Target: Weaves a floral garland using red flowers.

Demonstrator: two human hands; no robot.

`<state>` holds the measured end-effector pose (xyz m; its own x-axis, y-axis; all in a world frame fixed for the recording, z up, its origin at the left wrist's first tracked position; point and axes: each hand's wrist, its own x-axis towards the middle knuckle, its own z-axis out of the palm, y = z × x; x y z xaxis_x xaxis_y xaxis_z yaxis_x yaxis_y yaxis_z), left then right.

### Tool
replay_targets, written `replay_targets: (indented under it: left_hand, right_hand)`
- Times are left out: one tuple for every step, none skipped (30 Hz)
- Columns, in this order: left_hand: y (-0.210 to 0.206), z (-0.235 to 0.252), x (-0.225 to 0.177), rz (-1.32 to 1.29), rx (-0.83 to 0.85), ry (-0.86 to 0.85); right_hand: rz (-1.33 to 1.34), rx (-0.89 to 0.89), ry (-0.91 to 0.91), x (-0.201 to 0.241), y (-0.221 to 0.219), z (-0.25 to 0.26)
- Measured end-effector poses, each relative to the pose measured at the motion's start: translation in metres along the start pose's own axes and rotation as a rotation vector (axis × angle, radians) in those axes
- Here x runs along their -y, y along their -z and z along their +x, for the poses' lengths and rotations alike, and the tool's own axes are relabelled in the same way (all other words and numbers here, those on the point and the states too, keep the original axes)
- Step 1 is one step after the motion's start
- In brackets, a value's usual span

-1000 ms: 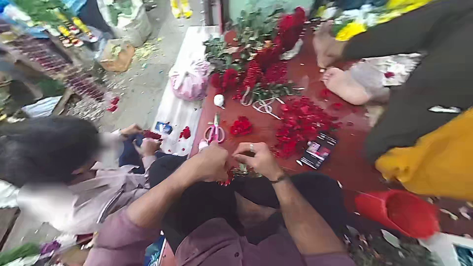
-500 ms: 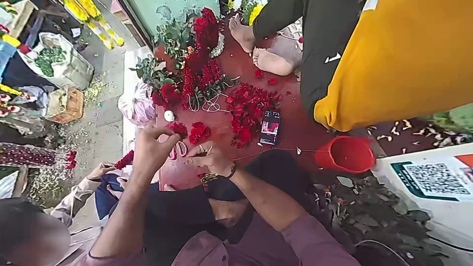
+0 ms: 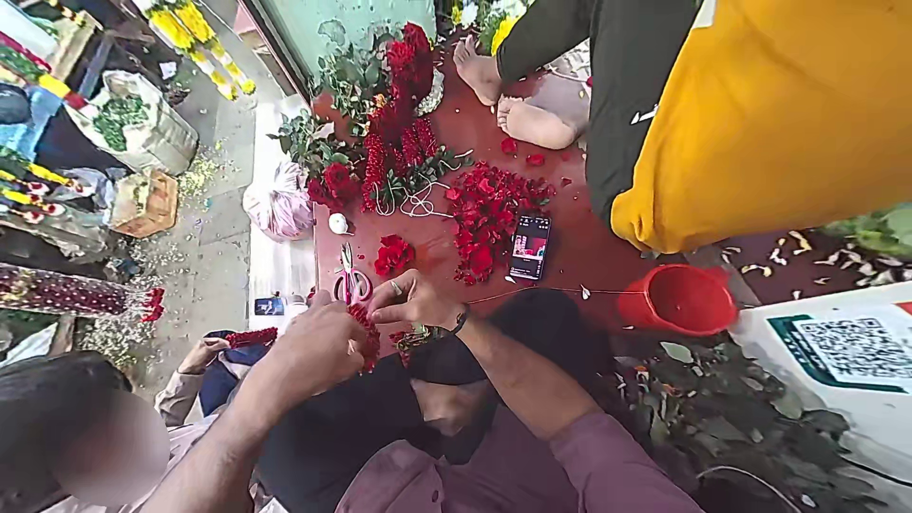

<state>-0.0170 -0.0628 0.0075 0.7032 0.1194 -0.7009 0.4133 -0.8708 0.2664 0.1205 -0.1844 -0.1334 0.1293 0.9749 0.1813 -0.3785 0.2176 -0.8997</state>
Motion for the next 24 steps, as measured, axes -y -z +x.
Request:
replay_targets:
  left_hand:
    - [0.005,-0.001,-0.007,-0.032,-0.008,-0.115]
    - [0.009,0.0,-0.01,-0.098,-0.056,-0.252]
    - [0.012,0.004,-0.011,-0.185,-0.12,-0.377]
    - [0.015,0.01,-0.011,-0.29,-0.199,-0.467]
    - [0.019,0.016,-0.01,-0.398,-0.272,-0.528]
    - [0.023,0.022,-0.01,-0.489,-0.338,-0.55]
    - [0.027,0.025,-0.01,-0.536,-0.401,-0.531]
    - [0.03,0.029,-0.009,-0.539,-0.478,-0.493]
    - [0.031,0.032,-0.008,-0.523,-0.56,-0.445]
    - [0.032,0.036,-0.006,-0.471,-0.65,-0.385]
    - [0.031,0.04,-0.001,-0.405,-0.727,-0.316]
    - [0.03,0.045,0.008,-0.349,-0.767,-0.244]
    - [0.027,0.05,0.02,-0.317,-0.765,-0.179]
    - [0.023,0.054,0.034,-0.301,-0.727,-0.129]
    - [0.017,0.058,0.05,-0.291,-0.67,-0.093]
    - [0.01,0.06,0.065,-0.289,-0.595,-0.061]
    - [0.003,0.059,0.079,-0.322,-0.485,-0.009]
    - [-0.005,0.056,0.089,-0.387,-0.376,0.05]
    - [-0.014,0.052,0.096,-0.454,-0.291,0.097]
    - [-0.024,0.047,0.103,-0.513,-0.226,0.131]
    - [-0.033,0.041,0.107,-0.574,-0.181,0.166]
    - [-0.041,0.036,0.11,-0.639,-0.173,0.198]
    - [-0.049,0.031,0.109,-0.703,-0.19,0.236]
    - [-0.055,0.028,0.107,-0.754,-0.224,0.271]
  right_hand:
    - [0.054,-0.005,0.01,-0.001,0.004,0.0]
    - [0.116,-0.015,0.02,-0.004,0.007,0.0]
    - [0.17,-0.039,0.007,-0.005,0.009,-0.001]
    - [0.205,-0.072,-0.035,-0.003,0.008,-0.004]
    - [0.213,-0.12,-0.113,0.004,0.004,-0.008]
    - [0.191,-0.168,-0.226,0.018,-0.001,-0.012]
    - [0.131,-0.196,-0.358,0.038,-0.007,-0.014]
    - [0.111,-0.191,-0.382,0.04,-0.01,-0.015]
    - [0.212,-0.145,-0.259,0.023,-0.008,-0.016]
    - [0.297,-0.08,-0.147,0.004,-0.005,-0.014]
    - [0.326,-0.03,-0.08,-0.008,-0.003,-0.011]
    - [0.321,-0.013,-0.053,-0.011,-0.001,-0.008]
    - [0.287,-0.029,-0.056,-0.011,0.001,-0.007]
    - [0.235,-0.079,-0.09,-0.008,0.002,-0.006]
    - [0.186,-0.135,-0.131,-0.007,0.004,-0.005]
    - [0.142,-0.188,-0.172,-0.008,0.006,-0.004]
    - [0.098,-0.232,-0.216,-0.01,0.007,-0.002]
    - [0.05,-0.254,-0.251,-0.013,0.008,-0.001]
    - [0.005,-0.253,-0.276,-0.016,0.008,0.0]
    - [-0.031,-0.233,-0.29,-0.019,0.007,0.0]
    - [-0.062,-0.193,-0.292,-0.022,0.004,0.0]
    - [-0.094,-0.137,-0.288,-0.023,0.0,0.0]
    - [-0.134,-0.064,-0.28,-0.023,-0.004,0.0]
    - [-0.179,0.014,-0.269,-0.024,-0.01,0.0]
